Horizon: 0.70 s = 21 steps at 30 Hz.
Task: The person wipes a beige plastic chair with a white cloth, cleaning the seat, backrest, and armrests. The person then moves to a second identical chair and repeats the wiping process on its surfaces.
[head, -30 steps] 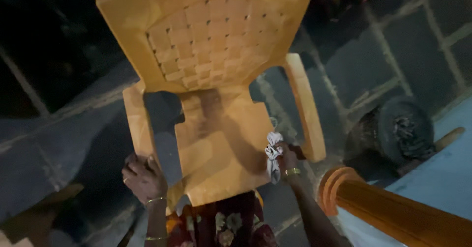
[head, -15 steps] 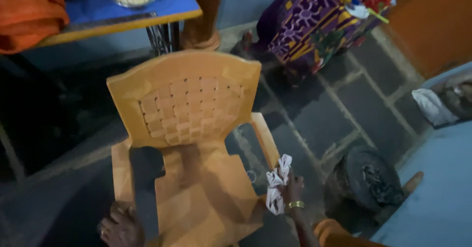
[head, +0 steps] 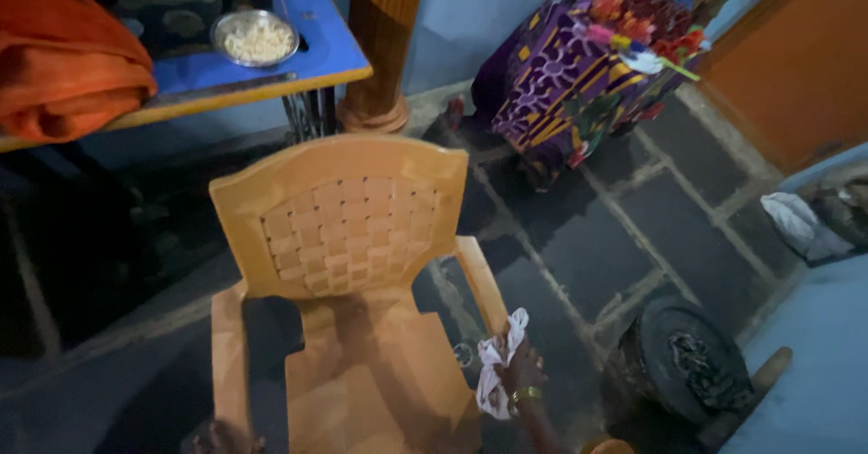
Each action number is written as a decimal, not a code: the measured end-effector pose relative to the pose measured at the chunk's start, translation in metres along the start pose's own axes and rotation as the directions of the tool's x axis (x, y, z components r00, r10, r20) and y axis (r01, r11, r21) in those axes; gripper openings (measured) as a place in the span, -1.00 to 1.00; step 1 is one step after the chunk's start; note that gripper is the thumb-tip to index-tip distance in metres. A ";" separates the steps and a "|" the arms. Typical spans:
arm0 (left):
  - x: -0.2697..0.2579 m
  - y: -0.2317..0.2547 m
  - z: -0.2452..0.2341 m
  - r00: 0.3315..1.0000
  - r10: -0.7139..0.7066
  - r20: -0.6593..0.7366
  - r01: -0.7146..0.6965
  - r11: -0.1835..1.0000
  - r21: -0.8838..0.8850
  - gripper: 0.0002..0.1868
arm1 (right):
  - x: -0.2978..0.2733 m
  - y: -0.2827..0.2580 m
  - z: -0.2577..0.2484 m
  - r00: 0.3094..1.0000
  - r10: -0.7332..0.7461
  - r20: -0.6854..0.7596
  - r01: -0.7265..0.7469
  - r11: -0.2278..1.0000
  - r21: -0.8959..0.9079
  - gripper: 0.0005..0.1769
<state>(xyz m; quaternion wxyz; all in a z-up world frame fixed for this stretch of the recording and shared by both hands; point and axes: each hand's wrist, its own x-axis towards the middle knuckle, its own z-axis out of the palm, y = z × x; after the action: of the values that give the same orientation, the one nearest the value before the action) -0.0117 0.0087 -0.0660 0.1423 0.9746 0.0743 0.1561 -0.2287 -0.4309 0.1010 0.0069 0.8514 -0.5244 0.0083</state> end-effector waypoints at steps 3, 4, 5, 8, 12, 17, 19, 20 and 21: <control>-0.014 -0.003 -0.004 0.999 0.039 0.035 -0.038 0.999 -0.016 -0.27 | 0.003 0.000 0.004 1.000 0.014 -0.016 -0.014 1.000 -0.018 0.30; -0.023 -0.009 -0.010 0.997 0.042 0.057 -0.041 0.999 -0.022 -0.25 | 0.002 -0.001 0.005 1.000 0.020 -0.012 -0.021 0.999 -0.035 0.30; -0.034 -0.012 -0.016 0.996 0.043 0.080 -0.041 0.999 -0.024 -0.24 | 0.001 -0.002 0.006 0.999 0.029 -0.016 -0.029 0.999 -0.019 0.28; -0.056 -0.012 -0.038 0.974 0.061 0.217 -0.064 0.998 0.010 -0.19 | -0.001 -0.006 0.010 0.998 0.060 -0.006 -0.061 0.997 -0.045 0.24; -0.050 -0.016 -0.058 0.941 0.159 0.300 -0.123 0.983 -0.136 0.13 | -0.002 -0.005 0.008 0.999 0.008 -0.038 -0.014 0.985 -0.169 0.28; -0.053 -0.016 -0.053 0.954 0.174 0.243 -0.137 0.977 -0.165 -0.27 | 0.012 -0.010 0.014 1.000 0.008 -0.027 -0.010 0.995 -0.095 0.26; -0.054 -0.017 -0.051 0.953 0.202 0.226 -0.163 0.970 -0.181 -0.26 | 0.020 -0.014 0.018 0.998 -0.016 -0.068 0.010 0.996 -0.092 0.26; -0.054 -0.018 -0.051 0.954 0.212 0.212 -0.176 0.969 -0.176 -0.26 | 0.025 -0.017 0.017 0.996 -0.041 -0.082 0.034 0.996 -0.084 0.25; -0.053 -0.018 -0.050 0.955 0.221 0.198 -0.189 0.967 -0.170 -0.25 | 0.031 -0.021 0.016 0.993 -0.065 -0.096 0.057 0.995 -0.077 0.24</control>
<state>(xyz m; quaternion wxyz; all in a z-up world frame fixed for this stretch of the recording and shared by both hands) -0.0793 0.0282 -0.0404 0.2052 0.9747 -0.0553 0.0688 -0.1958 -0.4495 0.0852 0.0646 0.8648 -0.4970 0.0308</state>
